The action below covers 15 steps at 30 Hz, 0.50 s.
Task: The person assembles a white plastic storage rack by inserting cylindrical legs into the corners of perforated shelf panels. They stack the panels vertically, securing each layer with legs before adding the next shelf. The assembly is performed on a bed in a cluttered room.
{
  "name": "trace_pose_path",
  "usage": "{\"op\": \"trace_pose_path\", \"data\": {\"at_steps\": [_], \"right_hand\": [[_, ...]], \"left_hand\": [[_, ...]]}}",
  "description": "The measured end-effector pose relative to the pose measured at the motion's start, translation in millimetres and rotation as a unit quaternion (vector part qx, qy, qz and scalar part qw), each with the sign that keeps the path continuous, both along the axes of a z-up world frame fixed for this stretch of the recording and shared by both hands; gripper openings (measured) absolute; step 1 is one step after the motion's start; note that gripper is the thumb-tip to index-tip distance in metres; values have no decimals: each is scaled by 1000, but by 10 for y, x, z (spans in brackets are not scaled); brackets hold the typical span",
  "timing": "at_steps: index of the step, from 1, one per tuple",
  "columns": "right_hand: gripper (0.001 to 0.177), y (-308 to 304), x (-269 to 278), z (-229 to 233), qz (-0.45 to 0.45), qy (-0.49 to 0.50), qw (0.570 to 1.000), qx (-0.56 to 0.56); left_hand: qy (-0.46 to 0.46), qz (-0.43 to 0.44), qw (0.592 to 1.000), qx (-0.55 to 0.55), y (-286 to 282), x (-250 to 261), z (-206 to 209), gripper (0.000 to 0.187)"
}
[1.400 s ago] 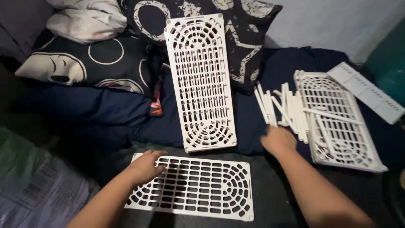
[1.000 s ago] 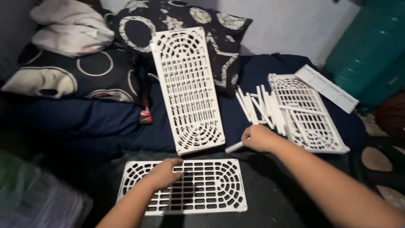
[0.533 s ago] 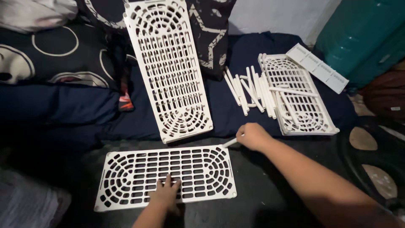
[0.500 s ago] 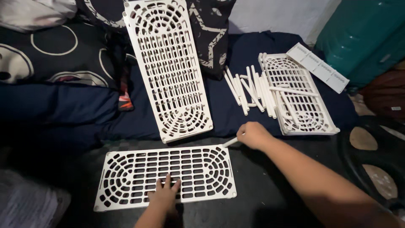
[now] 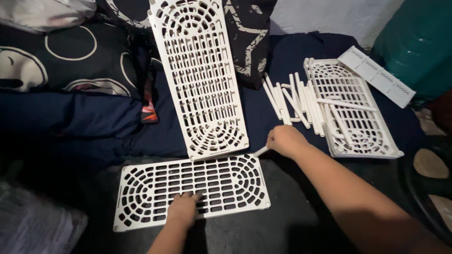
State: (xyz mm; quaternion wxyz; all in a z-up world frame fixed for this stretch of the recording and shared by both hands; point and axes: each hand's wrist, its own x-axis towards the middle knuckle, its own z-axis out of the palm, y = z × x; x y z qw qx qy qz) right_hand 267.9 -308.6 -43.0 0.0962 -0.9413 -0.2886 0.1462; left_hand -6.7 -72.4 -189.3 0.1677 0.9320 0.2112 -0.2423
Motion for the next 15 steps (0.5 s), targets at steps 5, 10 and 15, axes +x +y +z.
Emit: {"op": "trace_pose_path", "data": {"at_steps": [5, 10, 15], "right_hand": [[19, 219, -91, -83, 22, -1, 995, -95], [19, 311, -111, -88, 12, -13, 996, -92], [20, 237, 24, 92, 17, 11, 997, -79]], "left_hand": [[-14, -2, 1000, -18, -64, -78, 42, 39], [-9, 25, 999, -25, -75, -113, -32, 38], [4, 9, 1000, -7, -127, -110, 99, 37]]}}
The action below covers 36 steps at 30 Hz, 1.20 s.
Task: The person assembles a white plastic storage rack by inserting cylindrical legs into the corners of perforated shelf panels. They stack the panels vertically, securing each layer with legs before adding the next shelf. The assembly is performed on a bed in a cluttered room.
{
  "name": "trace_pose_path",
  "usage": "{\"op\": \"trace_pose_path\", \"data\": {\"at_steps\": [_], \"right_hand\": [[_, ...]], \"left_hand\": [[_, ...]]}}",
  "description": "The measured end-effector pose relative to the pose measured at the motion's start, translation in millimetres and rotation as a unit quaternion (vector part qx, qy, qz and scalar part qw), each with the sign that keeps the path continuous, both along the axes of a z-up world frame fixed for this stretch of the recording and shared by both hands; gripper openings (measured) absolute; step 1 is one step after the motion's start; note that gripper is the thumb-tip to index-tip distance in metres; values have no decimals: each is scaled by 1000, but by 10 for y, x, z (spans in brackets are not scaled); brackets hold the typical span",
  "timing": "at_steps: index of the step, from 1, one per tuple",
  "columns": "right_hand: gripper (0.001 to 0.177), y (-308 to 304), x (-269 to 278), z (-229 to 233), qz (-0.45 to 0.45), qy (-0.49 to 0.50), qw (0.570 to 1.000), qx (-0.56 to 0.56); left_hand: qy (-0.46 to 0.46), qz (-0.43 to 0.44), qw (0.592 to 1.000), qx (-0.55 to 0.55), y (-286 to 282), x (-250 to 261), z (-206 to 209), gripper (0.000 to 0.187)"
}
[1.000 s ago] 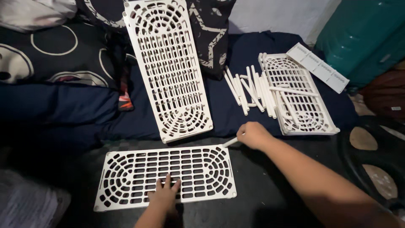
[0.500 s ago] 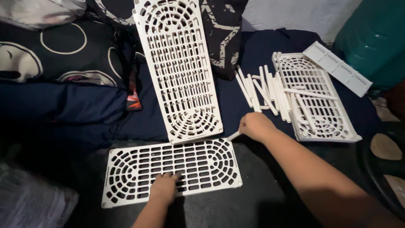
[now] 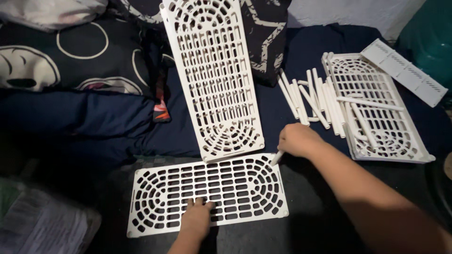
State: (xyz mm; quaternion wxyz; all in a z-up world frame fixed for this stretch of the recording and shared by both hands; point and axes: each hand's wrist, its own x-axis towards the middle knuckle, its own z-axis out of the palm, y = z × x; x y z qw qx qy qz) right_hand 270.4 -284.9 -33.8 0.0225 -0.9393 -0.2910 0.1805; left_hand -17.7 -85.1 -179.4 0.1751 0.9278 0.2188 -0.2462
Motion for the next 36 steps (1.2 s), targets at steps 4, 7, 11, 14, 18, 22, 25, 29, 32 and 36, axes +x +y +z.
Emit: {"op": "trace_pose_path", "data": {"at_steps": [4, 7, 11, 14, 18, 22, 25, 29, 32, 36], "right_hand": [[19, -91, 17, -8, -31, 37, 995, 87], [17, -191, -34, 7, -55, 71, 969, 230], [23, -306, -243, 194, 13, -35, 955, 293], [28, -413, -149, 491, -28, -82, 947, 310], [25, -547, -52, 450, -64, -92, 940, 322], [25, -673, -81, -65, -86, 37, 948, 305], [27, -725, -20, -340, -99, 54, 945, 308], [27, -618, -46, -439, -126, 86, 939, 308], [25, -563, -105, -365, -115, 64, 951, 279], [24, -506, -99, -290, -82, 32, 961, 263]], "left_hand": [[57, -44, 997, -1, -102, -52, 247, 70], [64, -78, 993, 54, -177, -72, 167, 94], [71, -84, 987, 117, -185, -51, -243, 77], [84, -70, 987, 119, -194, -38, -420, 69], [72, -59, 990, 109, -161, -12, -357, 74], [66, -11, 997, 34, -83, 25, -74, 92], [48, 29, 998, 28, -70, 35, 103, 97], [86, 3, 996, 23, -75, -24, 53, 95], [40, -15, 998, 49, -64, -80, -193, 85], [95, -15, 995, 24, -47, -104, -195, 88]]}}
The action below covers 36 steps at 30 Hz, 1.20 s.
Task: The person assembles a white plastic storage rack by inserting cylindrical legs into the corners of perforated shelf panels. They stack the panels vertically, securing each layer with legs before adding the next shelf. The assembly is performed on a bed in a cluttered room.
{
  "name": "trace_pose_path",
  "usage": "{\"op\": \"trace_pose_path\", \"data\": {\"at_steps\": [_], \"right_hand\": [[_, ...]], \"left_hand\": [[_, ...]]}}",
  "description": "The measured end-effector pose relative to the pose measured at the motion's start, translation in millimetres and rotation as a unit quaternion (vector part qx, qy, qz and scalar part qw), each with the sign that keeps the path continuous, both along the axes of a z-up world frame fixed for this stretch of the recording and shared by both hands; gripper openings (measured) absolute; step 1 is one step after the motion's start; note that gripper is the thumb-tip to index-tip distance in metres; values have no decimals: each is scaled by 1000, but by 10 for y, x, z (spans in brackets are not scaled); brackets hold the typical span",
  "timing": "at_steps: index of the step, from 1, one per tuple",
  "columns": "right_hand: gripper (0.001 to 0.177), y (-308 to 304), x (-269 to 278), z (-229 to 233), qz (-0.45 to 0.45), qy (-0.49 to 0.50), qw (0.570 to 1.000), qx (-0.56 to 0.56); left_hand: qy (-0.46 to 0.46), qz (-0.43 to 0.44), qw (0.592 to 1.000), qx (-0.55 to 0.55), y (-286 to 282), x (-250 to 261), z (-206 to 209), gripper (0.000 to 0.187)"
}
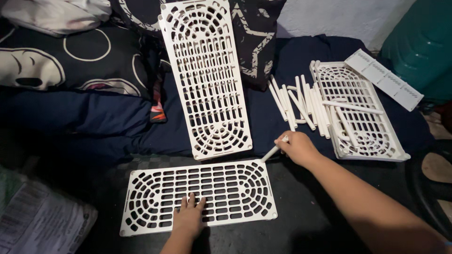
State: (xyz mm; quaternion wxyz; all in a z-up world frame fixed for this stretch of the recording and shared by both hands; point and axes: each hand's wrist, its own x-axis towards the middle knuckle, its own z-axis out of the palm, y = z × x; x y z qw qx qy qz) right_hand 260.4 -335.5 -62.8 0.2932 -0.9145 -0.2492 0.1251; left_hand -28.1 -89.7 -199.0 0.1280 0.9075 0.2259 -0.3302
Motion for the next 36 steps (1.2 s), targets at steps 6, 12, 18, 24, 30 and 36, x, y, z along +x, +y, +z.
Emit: {"op": "trace_pose_path", "data": {"at_steps": [6, 12, 18, 24, 30, 36], "right_hand": [[23, 164, 41, -82, -18, 39, 999, -22], [24, 309, 16, -344, -17, -20, 1000, 5], [24, 10, 154, -672, 39, -54, 998, 10], [55, -328, 409, -777, -8, -94, 974, -204], [74, -240, 803, -1149, -36, -40, 975, -214], [64, -311, 1043, -1566, -37, -50, 964, -258]], "left_hand": [[0, -21, 1000, 8, 0, 1, 52, 90], [-57, 3, 998, -11, 37, 39, 197, 85], [-338, 8, 938, -71, 80, 487, 768, 65], [-447, 60, 872, -190, 5, 792, 1258, 60], [-408, 64, 893, -177, 66, 657, 1533, 64], [-379, 64, 911, -147, 292, 466, 1842, 63]]}}
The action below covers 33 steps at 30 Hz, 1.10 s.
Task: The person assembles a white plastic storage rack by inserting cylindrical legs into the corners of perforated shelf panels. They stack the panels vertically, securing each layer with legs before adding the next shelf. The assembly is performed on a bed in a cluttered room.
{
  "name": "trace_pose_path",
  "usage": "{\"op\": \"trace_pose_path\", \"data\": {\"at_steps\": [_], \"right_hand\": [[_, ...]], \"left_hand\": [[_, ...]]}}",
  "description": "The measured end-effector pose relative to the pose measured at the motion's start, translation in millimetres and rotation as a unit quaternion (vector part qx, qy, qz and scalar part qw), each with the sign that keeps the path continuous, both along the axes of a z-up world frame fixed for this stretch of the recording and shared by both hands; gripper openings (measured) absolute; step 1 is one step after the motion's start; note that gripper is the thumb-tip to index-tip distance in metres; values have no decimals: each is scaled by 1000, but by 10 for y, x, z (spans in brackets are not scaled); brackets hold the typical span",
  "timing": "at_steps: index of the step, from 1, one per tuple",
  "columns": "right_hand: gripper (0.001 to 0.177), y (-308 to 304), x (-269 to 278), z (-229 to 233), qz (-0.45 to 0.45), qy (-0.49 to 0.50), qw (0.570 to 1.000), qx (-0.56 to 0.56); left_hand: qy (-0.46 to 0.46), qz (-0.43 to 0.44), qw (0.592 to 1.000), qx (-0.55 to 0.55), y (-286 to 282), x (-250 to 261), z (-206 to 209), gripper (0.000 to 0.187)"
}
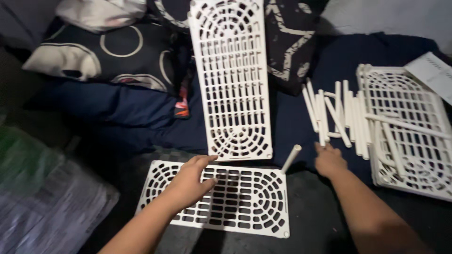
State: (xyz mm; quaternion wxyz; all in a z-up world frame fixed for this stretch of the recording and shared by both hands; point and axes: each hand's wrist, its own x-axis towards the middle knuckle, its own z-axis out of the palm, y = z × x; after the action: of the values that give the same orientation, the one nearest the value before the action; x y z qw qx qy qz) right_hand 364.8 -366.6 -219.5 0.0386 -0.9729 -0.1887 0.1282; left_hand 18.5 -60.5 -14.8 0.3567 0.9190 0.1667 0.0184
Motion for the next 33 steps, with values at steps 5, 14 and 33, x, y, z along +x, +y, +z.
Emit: {"op": "trace_pose_path", "data": {"at_steps": [5, 14, 33], "right_hand": [[28, -164, -421, 354, -20, -97, 991, 90], [17, 154, -928, 2355, 35, -350, 833, 426], [68, 2053, -2712, 1926, 284, 43, 924, 253]], "left_hand": [[88, -35, 992, 88, 177, -270, 204, 67], [12, 39, 996, 84, 1159, -640, 382, 58], [-7, 164, 984, 68, 2017, -674, -632, 22]]}}
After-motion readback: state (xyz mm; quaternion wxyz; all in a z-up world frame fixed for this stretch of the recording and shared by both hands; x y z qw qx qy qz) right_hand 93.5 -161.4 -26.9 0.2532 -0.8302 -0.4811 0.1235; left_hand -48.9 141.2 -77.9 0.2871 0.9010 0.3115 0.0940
